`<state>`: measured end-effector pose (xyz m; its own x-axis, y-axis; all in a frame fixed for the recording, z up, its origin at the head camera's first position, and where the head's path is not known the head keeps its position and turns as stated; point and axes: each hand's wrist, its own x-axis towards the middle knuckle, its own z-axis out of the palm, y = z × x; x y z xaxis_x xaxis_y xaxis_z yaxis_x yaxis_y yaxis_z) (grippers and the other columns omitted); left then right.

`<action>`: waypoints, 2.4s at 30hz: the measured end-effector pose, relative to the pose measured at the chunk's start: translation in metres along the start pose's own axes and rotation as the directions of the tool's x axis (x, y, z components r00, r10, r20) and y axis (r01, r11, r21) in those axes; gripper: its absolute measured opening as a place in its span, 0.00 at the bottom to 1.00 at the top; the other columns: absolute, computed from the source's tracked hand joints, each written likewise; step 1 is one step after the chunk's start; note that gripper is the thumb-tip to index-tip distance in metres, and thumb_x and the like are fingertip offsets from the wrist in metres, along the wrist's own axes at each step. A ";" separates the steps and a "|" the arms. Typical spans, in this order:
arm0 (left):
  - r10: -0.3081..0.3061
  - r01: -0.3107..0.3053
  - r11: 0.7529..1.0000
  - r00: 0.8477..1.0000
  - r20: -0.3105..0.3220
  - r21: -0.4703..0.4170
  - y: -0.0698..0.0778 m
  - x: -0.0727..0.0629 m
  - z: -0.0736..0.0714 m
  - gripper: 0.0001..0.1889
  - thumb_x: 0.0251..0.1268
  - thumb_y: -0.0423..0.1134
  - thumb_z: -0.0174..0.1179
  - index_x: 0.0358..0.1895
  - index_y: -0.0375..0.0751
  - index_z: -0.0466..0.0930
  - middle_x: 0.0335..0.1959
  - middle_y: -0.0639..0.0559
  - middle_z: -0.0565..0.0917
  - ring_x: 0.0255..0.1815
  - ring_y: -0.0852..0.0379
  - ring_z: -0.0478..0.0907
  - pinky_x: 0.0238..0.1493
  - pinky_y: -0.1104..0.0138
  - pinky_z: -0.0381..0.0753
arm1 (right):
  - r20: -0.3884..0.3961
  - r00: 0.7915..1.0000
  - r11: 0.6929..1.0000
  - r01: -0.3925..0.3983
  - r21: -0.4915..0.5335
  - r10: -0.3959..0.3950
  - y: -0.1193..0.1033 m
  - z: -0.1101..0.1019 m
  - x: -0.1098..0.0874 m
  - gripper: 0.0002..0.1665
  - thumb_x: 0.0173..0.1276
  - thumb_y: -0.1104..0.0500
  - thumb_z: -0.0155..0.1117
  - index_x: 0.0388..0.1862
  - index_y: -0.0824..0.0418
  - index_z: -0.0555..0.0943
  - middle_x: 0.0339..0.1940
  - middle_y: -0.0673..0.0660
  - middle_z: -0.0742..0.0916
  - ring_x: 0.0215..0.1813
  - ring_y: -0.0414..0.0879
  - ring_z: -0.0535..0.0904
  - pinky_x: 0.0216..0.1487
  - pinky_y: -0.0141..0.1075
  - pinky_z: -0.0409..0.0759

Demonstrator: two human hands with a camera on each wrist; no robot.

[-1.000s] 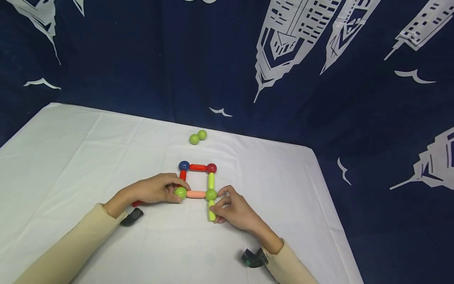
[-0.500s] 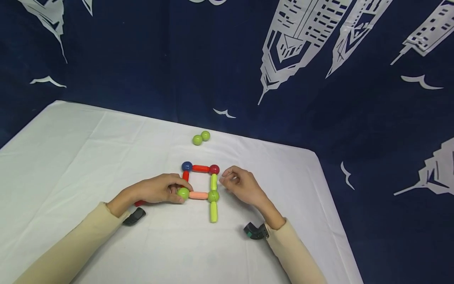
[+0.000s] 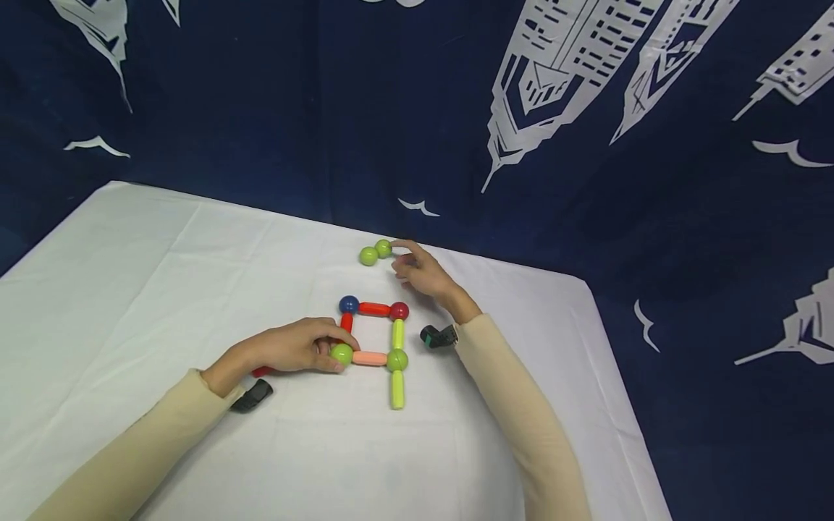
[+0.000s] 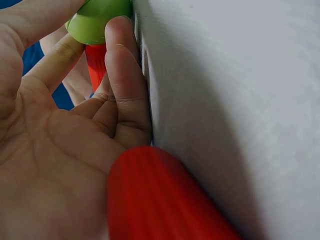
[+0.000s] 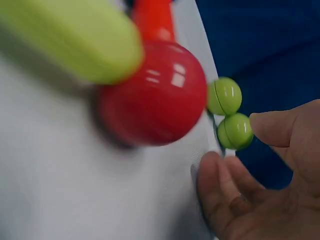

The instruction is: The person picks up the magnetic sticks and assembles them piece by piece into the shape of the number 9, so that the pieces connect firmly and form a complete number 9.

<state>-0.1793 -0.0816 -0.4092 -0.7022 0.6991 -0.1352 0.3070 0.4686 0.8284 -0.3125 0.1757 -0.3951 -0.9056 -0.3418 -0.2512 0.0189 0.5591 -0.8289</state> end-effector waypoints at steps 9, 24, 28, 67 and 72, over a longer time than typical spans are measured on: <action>-0.031 0.032 0.999 0.999 0.013 -0.015 0.002 0.002 0.001 0.16 0.64 0.41 0.69 0.55 0.48 0.84 0.38 0.52 0.74 0.37 0.57 0.72 0.40 0.68 0.72 | 0.145 0.988 0.999 -0.048 -0.011 0.049 -0.001 -0.009 0.029 0.31 0.83 0.58 0.43 0.79 0.34 0.58 0.48 0.55 0.69 0.45 0.49 0.68 0.47 0.35 0.72; -0.035 0.035 0.999 0.999 0.015 -0.018 0.002 0.002 -0.003 0.17 0.63 0.41 0.70 0.55 0.47 0.84 0.36 0.51 0.74 0.36 0.58 0.72 0.39 0.68 0.72 | 0.075 0.997 0.991 -0.027 -0.134 0.038 0.001 -0.010 0.034 0.22 0.79 0.57 0.55 0.69 0.47 0.67 0.68 0.59 0.68 0.45 0.49 0.74 0.45 0.33 0.76; -0.037 0.037 0.999 0.999 0.010 -0.021 0.001 0.001 -0.002 0.17 0.63 0.40 0.70 0.55 0.47 0.84 0.37 0.51 0.74 0.36 0.57 0.72 0.39 0.68 0.72 | 0.068 0.998 0.989 0.011 -0.145 -0.001 0.006 -0.012 0.030 0.21 0.78 0.56 0.56 0.66 0.54 0.67 0.64 0.60 0.72 0.42 0.48 0.75 0.44 0.34 0.75; -0.030 0.030 1.000 1.000 0.007 0.001 -0.002 0.001 -0.001 0.17 0.64 0.41 0.69 0.55 0.47 0.84 0.38 0.51 0.75 0.36 0.58 0.72 0.39 0.68 0.73 | 0.473 0.868 0.808 0.385 -0.446 -0.152 0.015 0.044 -0.192 0.28 0.60 0.54 0.77 0.59 0.47 0.80 0.47 0.40 0.78 0.47 0.33 0.74 0.52 0.30 0.77; -0.011 0.011 1.000 1.000 0.014 0.001 -0.001 0.001 -0.002 0.17 0.64 0.41 0.69 0.55 0.45 0.83 0.38 0.50 0.75 0.36 0.58 0.72 0.39 0.68 0.73 | 0.440 0.885 0.762 0.387 -0.519 -0.150 0.012 0.052 -0.198 0.25 0.60 0.50 0.76 0.57 0.48 0.82 0.45 0.40 0.75 0.43 0.33 0.74 0.47 0.27 0.76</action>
<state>-0.1816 -0.0826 -0.4096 -0.6966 0.7013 -0.1517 0.3002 0.4769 0.8261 -0.1111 0.2109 -0.3807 -0.6180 -0.7189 -0.3183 -0.5561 0.6859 -0.4694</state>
